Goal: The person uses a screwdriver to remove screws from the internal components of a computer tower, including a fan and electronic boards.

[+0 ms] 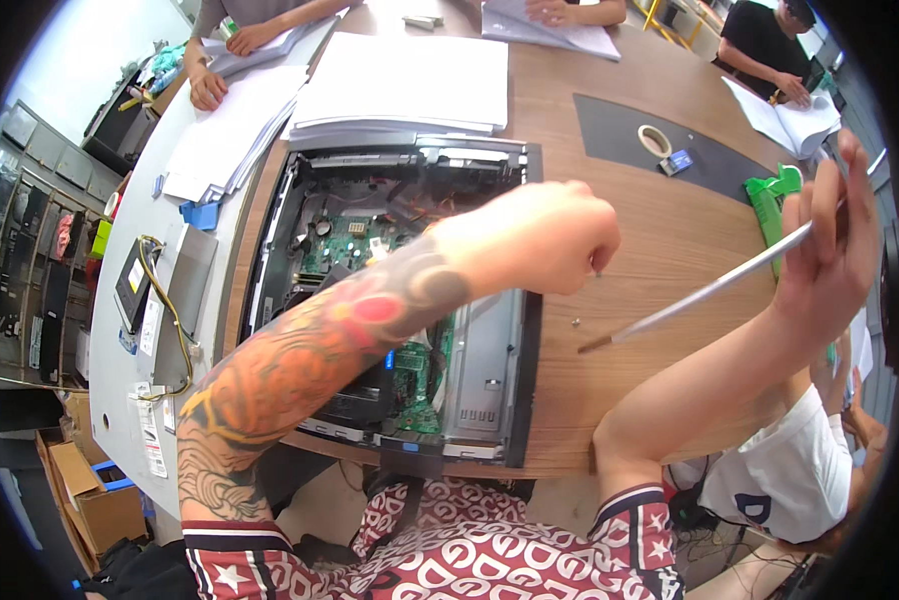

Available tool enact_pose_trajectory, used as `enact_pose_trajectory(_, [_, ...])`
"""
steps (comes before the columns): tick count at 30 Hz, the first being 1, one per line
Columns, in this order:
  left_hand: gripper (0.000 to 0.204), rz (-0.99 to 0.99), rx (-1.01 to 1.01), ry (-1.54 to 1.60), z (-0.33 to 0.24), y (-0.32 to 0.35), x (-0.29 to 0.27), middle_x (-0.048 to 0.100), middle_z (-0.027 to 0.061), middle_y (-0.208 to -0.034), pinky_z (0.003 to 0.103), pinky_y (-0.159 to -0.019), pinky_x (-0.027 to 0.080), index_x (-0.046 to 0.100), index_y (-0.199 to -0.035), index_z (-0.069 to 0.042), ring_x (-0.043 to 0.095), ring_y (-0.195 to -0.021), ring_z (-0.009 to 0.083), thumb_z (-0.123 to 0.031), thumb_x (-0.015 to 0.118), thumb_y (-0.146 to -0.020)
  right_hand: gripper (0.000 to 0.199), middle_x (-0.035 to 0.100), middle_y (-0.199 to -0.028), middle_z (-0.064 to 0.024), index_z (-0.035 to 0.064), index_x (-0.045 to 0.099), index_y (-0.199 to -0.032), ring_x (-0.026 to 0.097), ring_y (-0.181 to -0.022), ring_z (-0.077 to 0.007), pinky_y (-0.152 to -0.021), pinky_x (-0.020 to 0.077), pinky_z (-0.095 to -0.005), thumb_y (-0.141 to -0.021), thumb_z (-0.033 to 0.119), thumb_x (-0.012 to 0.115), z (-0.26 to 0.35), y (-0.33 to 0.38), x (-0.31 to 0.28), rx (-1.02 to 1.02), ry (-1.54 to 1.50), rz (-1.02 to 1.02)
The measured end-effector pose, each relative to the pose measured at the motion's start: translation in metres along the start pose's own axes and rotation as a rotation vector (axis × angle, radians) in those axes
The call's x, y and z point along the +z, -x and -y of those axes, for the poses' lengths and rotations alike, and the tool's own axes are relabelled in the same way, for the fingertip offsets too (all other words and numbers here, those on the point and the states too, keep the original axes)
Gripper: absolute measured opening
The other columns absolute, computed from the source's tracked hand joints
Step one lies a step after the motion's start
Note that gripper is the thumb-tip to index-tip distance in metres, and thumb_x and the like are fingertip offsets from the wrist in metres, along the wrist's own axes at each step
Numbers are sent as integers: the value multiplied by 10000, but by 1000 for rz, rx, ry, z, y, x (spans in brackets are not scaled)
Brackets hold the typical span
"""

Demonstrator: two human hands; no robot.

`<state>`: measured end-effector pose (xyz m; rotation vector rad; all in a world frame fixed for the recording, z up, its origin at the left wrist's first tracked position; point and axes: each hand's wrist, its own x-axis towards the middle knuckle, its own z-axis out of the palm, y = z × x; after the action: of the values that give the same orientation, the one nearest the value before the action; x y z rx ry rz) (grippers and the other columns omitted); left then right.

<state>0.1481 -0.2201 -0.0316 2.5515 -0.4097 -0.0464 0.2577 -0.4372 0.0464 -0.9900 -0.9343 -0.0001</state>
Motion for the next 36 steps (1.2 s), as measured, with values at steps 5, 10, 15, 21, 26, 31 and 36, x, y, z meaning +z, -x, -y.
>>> enact_pose_trajectory(5, [151, 137, -45, -307, -2, -55, 27, 692, 158, -839, 419, -706, 554, 703, -820, -39, 685, -857, 329, -21, 671, -674, 314, 364, -519, 4, -27, 574, -1150, 232, -368, -40, -350, 227, -187, -1039, 237, 446, 11, 10, 8, 15, 106, -116])
enact_pose_trajectory(10, [179, 134, -40, -325, 16, -78, 56, 702, 154, -879, 424, -715, 556, 703, -863, -35, 689, -882, 324, -59, 698, -686, 314, 367, -516, 7, -39, 564, -1139, 227, -364, -36, -340, 220, -187, -1037, 232, 444, 9, 11, 17, -20, 97, -71])
enact_pose_trajectory(15, [245, -83, 70, -35, 22, -50, 21, 715, 114, -913, 409, -789, 547, 729, -958, -81, 686, -889, 308, -134, 726, -719, 155, 342, -549, 24, 5, 473, -1090, 236, -399, -27, -396, 195, -178, -1049, 135, 399, 14, 15, 26, -28, -256, 193])
enact_pose_trajectory(21, [153, -586, -126, 36, 11, 109, -68, 682, 38, -794, 224, -615, 468, 728, -983, -53, 574, -692, 63, -156, 665, -889, 127, 345, -652, 1, -7, 478, -1070, 256, -498, -45, -485, 222, -187, -1026, 99, 422, 1, 20, 27, -105, -254, 186])
enact_pose_trajectory(26, [109, -924, -261, 313, -15, 241, -41, 717, 48, -904, 208, -642, 439, 712, -941, 8, 648, -821, 73, -66, 642, -903, 248, 358, -611, -1, -28, 488, -1159, 264, -447, -54, -438, 245, -192, -1052, 177, 399, -9, 31, 119, -44, -216, 218])
enact_pose_trajectory(31, [83, -1039, -409, 188, -16, 297, 7, 682, 55, -806, 246, -644, 450, 686, -859, 9, 574, -689, 107, -70, 679, -881, 310, 382, -526, -13, -15, 497, -1172, 262, -365, -52, -337, 259, -205, -1067, 251, 376, -15, 30, 192, -18, 37, 241])
enact_pose_trajectory(36, [36, -1101, -421, 12, 1, 310, 26, 679, 91, -871, 335, -766, 491, 676, -838, -13, 627, -841, 244, -3, 689, -806, 297, 475, -509, -21, 15, 524, -1103, 325, -352, -33, -343, 228, -185, -1070, 274, 383, -22, 39, 252, -31, 178, 439])
